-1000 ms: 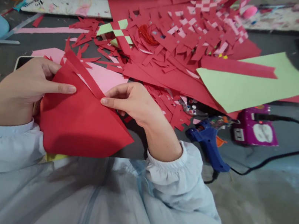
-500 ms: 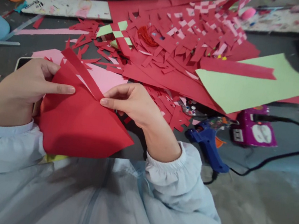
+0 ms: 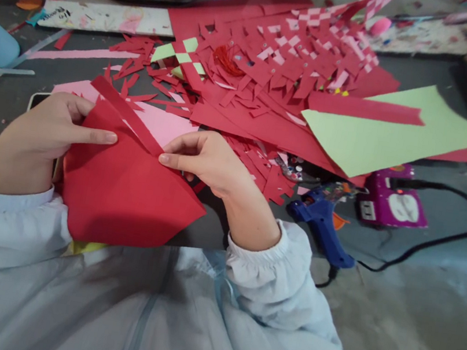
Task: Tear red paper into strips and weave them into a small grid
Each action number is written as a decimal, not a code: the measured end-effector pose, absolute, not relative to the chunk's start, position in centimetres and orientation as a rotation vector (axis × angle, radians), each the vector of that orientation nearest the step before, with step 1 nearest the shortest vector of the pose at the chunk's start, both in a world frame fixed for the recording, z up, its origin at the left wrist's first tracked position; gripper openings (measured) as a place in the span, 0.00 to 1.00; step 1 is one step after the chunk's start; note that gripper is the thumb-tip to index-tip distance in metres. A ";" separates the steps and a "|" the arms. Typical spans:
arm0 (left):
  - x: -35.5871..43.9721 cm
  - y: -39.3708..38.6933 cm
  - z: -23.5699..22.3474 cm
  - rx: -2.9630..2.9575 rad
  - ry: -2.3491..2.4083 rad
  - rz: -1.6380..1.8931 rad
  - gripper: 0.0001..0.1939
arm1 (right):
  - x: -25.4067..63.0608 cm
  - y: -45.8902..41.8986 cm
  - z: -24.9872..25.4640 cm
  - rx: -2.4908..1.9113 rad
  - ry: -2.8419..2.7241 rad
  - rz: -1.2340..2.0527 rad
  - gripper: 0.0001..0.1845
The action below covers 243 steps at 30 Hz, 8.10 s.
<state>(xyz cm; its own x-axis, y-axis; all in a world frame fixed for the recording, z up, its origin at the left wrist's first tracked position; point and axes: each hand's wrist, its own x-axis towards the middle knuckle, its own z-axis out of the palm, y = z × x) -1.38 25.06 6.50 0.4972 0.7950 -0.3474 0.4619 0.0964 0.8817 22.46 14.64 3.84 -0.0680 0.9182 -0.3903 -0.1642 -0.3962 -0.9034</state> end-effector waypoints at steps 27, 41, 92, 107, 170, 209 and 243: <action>-1.5 25.3 6.6 1.532 1.156 0.379 0.12 | 22.7 14.8 4.3 -1.323 -0.902 1.602 0.22; -1.6 25.7 5.6 1.503 1.034 0.470 0.10 | 23.5 14.7 4.3 -1.308 -1.018 1.670 0.22; -1.6 25.9 5.8 1.523 1.000 0.497 0.11 | 25.6 14.9 4.2 -1.351 -1.177 1.740 0.19; -1.6 25.9 5.9 1.528 1.018 0.503 0.13 | 25.8 14.8 4.5 -1.399 -1.255 1.730 0.17; -1.2 25.6 6.3 1.499 1.017 0.533 0.09 | 28.1 14.4 4.7 -1.434 -1.659 1.732 0.16; -1.2 25.7 6.3 1.497 1.108 0.550 0.15 | 29.0 14.0 5.3 -1.408 -1.727 1.740 0.21; -1.1 25.6 6.5 1.517 1.152 0.579 0.14 | 29.2 13.8 5.5 -1.321 -1.768 1.719 0.19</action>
<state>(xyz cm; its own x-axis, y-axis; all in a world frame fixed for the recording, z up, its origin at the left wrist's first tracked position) -1.07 25.57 6.49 0.4094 0.8862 -0.2167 0.3556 0.0637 0.9325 29.16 13.82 5.46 -0.5083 0.7868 -0.3501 0.3719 -0.1661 -0.9133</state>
